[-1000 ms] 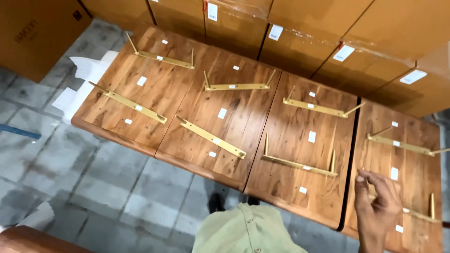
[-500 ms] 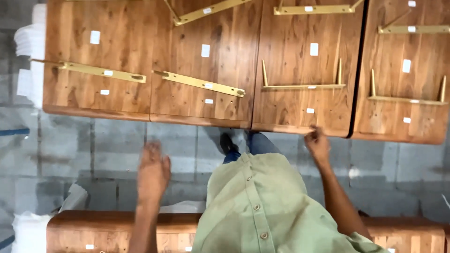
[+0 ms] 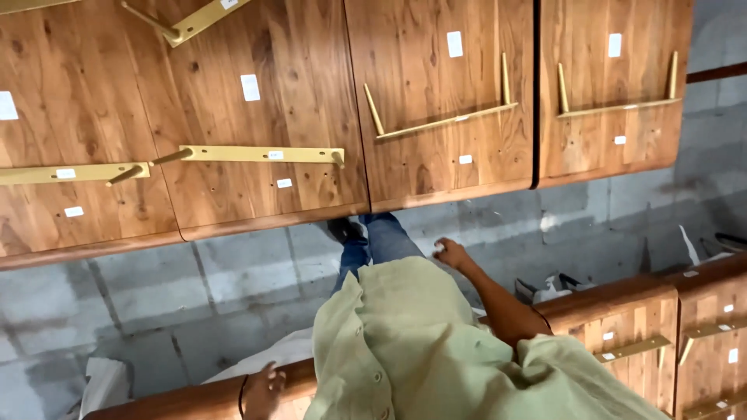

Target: Applying adhesive labels or stickers to metal table legs and organizing furniture components in a warehouse setting.

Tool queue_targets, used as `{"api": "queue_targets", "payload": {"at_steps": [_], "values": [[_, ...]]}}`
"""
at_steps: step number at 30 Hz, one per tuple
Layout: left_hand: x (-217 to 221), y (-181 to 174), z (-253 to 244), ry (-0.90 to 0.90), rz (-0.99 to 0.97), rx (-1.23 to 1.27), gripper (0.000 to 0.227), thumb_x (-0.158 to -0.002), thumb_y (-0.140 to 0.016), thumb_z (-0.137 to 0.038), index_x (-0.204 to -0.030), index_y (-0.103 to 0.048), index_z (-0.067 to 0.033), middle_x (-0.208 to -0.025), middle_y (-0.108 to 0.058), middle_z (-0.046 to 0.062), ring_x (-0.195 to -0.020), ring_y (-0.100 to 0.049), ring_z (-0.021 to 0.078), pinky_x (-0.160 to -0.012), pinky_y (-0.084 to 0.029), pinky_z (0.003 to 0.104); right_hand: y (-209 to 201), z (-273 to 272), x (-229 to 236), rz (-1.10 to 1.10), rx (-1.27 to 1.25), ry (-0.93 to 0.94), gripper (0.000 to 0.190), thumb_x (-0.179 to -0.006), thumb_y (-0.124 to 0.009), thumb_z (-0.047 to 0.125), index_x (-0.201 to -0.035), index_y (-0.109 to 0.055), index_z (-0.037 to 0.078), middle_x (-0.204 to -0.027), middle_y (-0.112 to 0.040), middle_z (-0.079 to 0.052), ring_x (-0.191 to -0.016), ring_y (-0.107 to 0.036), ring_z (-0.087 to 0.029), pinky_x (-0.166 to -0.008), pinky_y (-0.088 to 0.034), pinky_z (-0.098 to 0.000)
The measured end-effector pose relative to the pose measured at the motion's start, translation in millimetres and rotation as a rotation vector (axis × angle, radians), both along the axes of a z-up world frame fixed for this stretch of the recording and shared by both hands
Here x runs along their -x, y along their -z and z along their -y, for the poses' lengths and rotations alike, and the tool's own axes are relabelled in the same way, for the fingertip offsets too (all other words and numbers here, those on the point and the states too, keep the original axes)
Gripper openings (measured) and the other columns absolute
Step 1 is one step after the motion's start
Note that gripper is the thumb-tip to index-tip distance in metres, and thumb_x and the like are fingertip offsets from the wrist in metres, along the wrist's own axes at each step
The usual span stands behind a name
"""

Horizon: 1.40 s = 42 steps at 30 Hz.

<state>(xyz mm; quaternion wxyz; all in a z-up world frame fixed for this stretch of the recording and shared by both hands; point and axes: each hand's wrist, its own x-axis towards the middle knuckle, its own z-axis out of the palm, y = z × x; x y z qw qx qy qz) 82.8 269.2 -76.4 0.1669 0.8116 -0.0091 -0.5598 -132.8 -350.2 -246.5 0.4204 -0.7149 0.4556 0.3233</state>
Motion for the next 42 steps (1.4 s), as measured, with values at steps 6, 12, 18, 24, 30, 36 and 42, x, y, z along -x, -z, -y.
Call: {"api": "queue_targets", "payload": {"at_steps": [6,12,18,24,30,36,42], "values": [[-102.1,-92.2,112.6,-0.19,0.356,0.047,0.049,-0.093,-0.062,-0.025,-0.14,-0.058,-0.0112,-0.129,-0.068,0.018,-0.11,-0.07,0.0307,-0.095,-0.056,0.039,31.1,30.9,-158.4,0.41,0.052,-0.148,0.044,-0.083,-0.076,0.025,-0.121,-0.063,0.007,-0.101,-0.071,-0.015,-0.091,-0.071,-0.026,-0.079,-0.057,-0.0361],[-124.4,-157.6,205.6,-0.196,0.462,0.105,0.046,-0.094,-0.061,-0.026,-0.138,-0.059,-0.0118,-0.131,-0.065,0.019,-0.119,-0.063,0.0343,-0.098,-0.052,0.044,12.0,21.9,-326.4,0.759,-0.26,-0.065,0.048,-0.091,-0.08,0.023,-0.125,-0.051,0.005,-0.094,-0.051,-0.016,-0.087,-0.052,-0.023,-0.079,-0.047,-0.0344],[-62.3,-131.8,170.6,-0.084,0.339,0.059,0.047,-0.092,-0.064,-0.028,-0.135,-0.056,-0.0102,-0.13,-0.064,0.017,-0.118,-0.061,0.038,-0.096,-0.052,0.047,12.4,2.2,-387.6,1.007,0.089,-0.473,0.042,-0.081,-0.085,0.024,-0.119,-0.072,0.011,-0.109,-0.063,-0.014,-0.107,-0.056,-0.031,-0.094,-0.047,-0.0422],[-33.5,-85.8,78.1,-0.006,0.041,-0.091,0.052,-0.094,-0.06,-0.034,-0.142,-0.052,-0.0169,-0.129,-0.065,0.013,-0.121,-0.062,0.0344,-0.101,-0.053,0.045,-6.7,-7.1,-391.6,1.046,0.14,-0.551,0.013,-0.095,-0.076,0.016,-0.104,-0.076,0.008,-0.112,-0.073,-0.008,-0.107,-0.064,-0.031,-0.095,-0.052,-0.0413],[-113.1,-55.3,-2.3,0.16,0.226,0.049,0.052,-0.097,-0.06,-0.035,-0.143,-0.05,-0.0119,-0.14,-0.055,0.018,-0.127,-0.054,0.0387,-0.106,-0.045,0.047,-100.4,-66.4,-409.6,0.775,0.003,-0.349,0.012,-0.096,-0.061,0.006,-0.104,-0.069,0.001,-0.094,-0.069,-0.012,-0.076,-0.068,-0.02,-0.065,-0.053,-0.0318],[-221.1,-109.5,-20.1,0.084,0.432,0.078,0.05,-0.096,-0.06,-0.029,-0.143,-0.052,-0.0137,-0.145,-0.054,0.012,-0.132,-0.052,0.0358,-0.109,-0.044,0.045,-219.7,-150.9,-474.1,0.765,0.125,-0.254,0.01,-0.102,-0.062,0.006,-0.099,-0.066,-0.002,-0.077,-0.062,-0.015,-0.064,-0.057,-0.021,-0.058,-0.048,-0.0354],[-273.9,-171.7,19.3,0.031,0.734,0.509,0.046,-0.098,-0.062,-0.022,-0.142,-0.055,-0.0088,-0.145,-0.057,0.014,-0.134,-0.053,0.0361,-0.11,-0.044,0.043,-345.9,-234.8,-501.1,1.149,0.472,-0.754,0.016,-0.089,-0.061,-0.006,-0.097,-0.071,0.002,-0.08,-0.075,-0.013,-0.055,-0.065,-0.019,-0.046,-0.051,-0.0313]]}}
